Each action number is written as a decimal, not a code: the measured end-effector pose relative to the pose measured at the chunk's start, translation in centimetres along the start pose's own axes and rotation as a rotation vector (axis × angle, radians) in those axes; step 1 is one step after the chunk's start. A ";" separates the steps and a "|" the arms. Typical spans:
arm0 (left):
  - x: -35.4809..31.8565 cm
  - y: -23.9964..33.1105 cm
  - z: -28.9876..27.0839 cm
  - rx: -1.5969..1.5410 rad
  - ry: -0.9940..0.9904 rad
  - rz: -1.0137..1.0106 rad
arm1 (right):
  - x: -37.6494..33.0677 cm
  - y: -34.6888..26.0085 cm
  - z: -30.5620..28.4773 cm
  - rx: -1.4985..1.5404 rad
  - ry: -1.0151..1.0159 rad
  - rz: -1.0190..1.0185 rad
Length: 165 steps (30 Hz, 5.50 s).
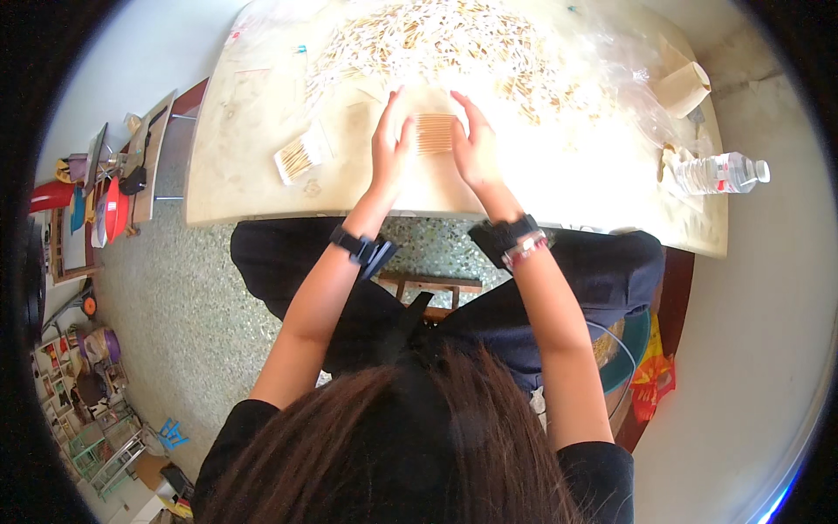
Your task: Count, organize, and place cotton swabs into small plastic bags.
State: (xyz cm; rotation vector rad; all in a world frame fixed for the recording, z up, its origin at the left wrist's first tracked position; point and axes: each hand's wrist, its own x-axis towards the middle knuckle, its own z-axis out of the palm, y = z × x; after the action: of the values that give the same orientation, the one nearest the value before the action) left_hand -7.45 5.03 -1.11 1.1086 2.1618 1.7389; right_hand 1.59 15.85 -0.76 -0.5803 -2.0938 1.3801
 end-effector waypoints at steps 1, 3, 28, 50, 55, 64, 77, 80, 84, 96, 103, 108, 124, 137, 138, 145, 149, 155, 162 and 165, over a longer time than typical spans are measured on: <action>-0.8 0.6 -0.7 0.001 0.002 0.000 | -0.9 -1.4 -0.8 -0.135 -0.105 -0.089; -2.3 1.4 -1.0 0.409 -0.191 0.238 | -2.8 -1.0 -1.2 -0.386 -0.181 -0.183; -5.9 0.3 -0.3 0.858 -0.309 0.122 | -6.9 0.8 0.0 -0.970 -0.287 -0.271; -6.1 -0.9 0.2 0.922 -0.184 0.030 | -6.5 1.5 0.5 -1.000 -0.120 -0.174; -5.9 0.1 -0.1 0.825 -0.151 0.042 | -6.4 1.3 0.2 -1.017 -0.080 -0.167; -6.1 0.8 -0.2 0.846 -0.196 0.114 | -6.2 0.9 0.1 -1.044 -0.136 -0.230; -6.0 0.8 -0.3 0.757 -0.199 0.159 | -5.0 0.2 0.0 -0.936 -0.098 -0.179; -6.1 0.8 -0.2 0.761 -0.201 0.155 | -3.6 0.7 0.3 -0.969 -0.140 -0.196; -6.3 0.8 -0.3 0.786 -0.219 0.125 | -3.3 0.9 0.6 -0.982 -0.180 -0.199; -5.5 0.9 -0.7 0.768 -0.168 0.144 | -3.8 1.3 1.0 -1.003 -0.176 -0.184; -5.6 1.1 -0.3 0.794 -0.212 0.143 | -4.0 1.1 1.0 -1.006 -0.189 -0.180; -5.6 1.4 -0.3 0.806 -0.213 0.136 | -4.2 1.0 1.0 -1.007 -0.196 -0.175; -4.2 0.0 0.0 0.888 -0.186 0.126 | -4.7 1.0 0.5 -0.964 -0.224 -0.162; -4.8 0.0 0.5 0.719 -0.122 0.107 | -4.5 0.8 -0.5 -0.771 -0.244 -0.221; -4.6 -0.3 0.6 0.720 -0.121 0.107 | -4.4 0.6 -0.6 -0.770 -0.244 -0.221; -2.1 1.0 1.1 -0.758 0.315 -0.383 | -3.4 0.9 0.4 0.428 0.122 0.118; -1.3 0.4 2.0 -0.811 0.339 -0.420 | -2.6 1.1 2.1 0.683 0.192 0.147; -2.0 0.0 2.4 -0.776 0.295 -0.373 | -2.6 1.2 2.6 0.557 0.259 0.119; -3.2 0.3 3.0 -0.809 0.302 -0.350 | -3.2 0.9 2.7 0.538 0.258 0.151; -3.8 0.3 3.7 -0.734 0.310 -0.319 | -3.5 0.7 3.0 0.510 0.309 0.129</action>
State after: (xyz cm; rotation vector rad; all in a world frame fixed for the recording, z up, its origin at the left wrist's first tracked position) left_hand -2.62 5.53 -3.20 0.3111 1.4625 2.3367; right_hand 2.25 11.85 -3.11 -0.6657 -1.4101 1.6929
